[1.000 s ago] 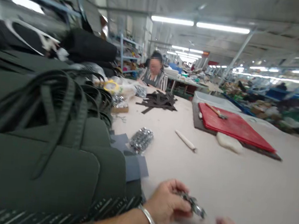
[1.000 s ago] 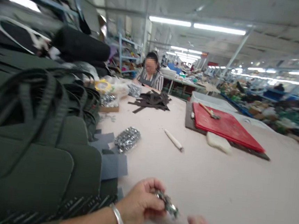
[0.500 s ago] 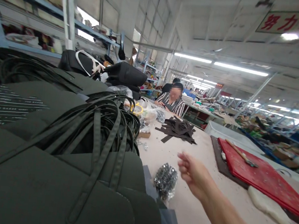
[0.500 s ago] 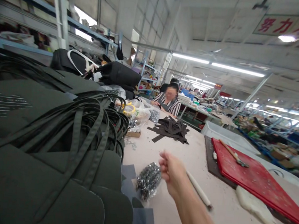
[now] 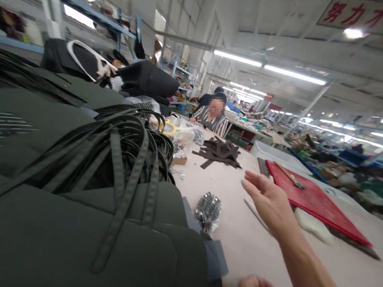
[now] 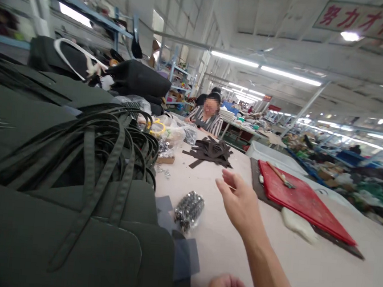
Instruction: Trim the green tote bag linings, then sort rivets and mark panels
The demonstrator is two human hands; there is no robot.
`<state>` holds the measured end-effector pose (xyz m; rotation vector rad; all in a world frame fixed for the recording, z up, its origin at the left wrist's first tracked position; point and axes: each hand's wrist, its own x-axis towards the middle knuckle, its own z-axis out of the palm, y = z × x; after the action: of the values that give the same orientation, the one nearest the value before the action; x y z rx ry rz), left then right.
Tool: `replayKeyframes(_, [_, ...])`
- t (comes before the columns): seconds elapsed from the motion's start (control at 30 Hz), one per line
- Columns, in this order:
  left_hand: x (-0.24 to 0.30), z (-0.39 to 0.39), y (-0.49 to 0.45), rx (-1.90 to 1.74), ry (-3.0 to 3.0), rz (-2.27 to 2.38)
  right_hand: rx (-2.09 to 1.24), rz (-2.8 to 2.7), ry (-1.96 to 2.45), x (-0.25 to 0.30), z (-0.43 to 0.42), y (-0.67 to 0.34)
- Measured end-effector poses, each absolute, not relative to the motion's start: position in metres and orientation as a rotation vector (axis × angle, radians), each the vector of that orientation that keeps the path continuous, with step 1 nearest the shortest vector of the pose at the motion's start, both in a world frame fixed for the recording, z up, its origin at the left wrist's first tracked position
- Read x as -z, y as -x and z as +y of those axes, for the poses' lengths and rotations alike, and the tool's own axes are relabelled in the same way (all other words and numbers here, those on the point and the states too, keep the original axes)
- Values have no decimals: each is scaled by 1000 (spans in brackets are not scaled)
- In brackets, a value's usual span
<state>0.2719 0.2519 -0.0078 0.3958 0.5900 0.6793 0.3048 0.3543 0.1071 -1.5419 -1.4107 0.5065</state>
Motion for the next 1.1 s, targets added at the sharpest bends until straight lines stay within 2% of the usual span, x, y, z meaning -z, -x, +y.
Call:
replayKeyframes(0.07, [7, 244, -273, -663, -370, 639, -334, -1246, 1647, -87, 286, -351])
replayKeyframes(0.13, [8, 236, -268, -668, -362, 613, -308, -1003, 1676, -63, 222, -381])
replayKeyframes(0.23, [12, 232, -260, -614, -390, 529, -374, -801, 1705, -26, 153, -400])
replayKeyframes(0.33, [12, 230, -257, -579, -442, 500, -565, -692, 1624, 3, 120, -399])
replayKeyframes(0.47, [11, 227, -257, -556, -516, 537, -871, -601, 1376, 24, 108, -393])
replayKeyframes(0.57, [12, 224, -259, -517, -608, 550, -967, -611, 1325, 32, 108, -392])
replayKeyframes(0.73, [12, 219, -262, -465, -732, 579, -953, -549, 1303, 37, 111, -395])
replayKeyframes(1.1, [14, 222, -257, -457, -623, 611, -955, -696, 1378, 30, 110, -399])
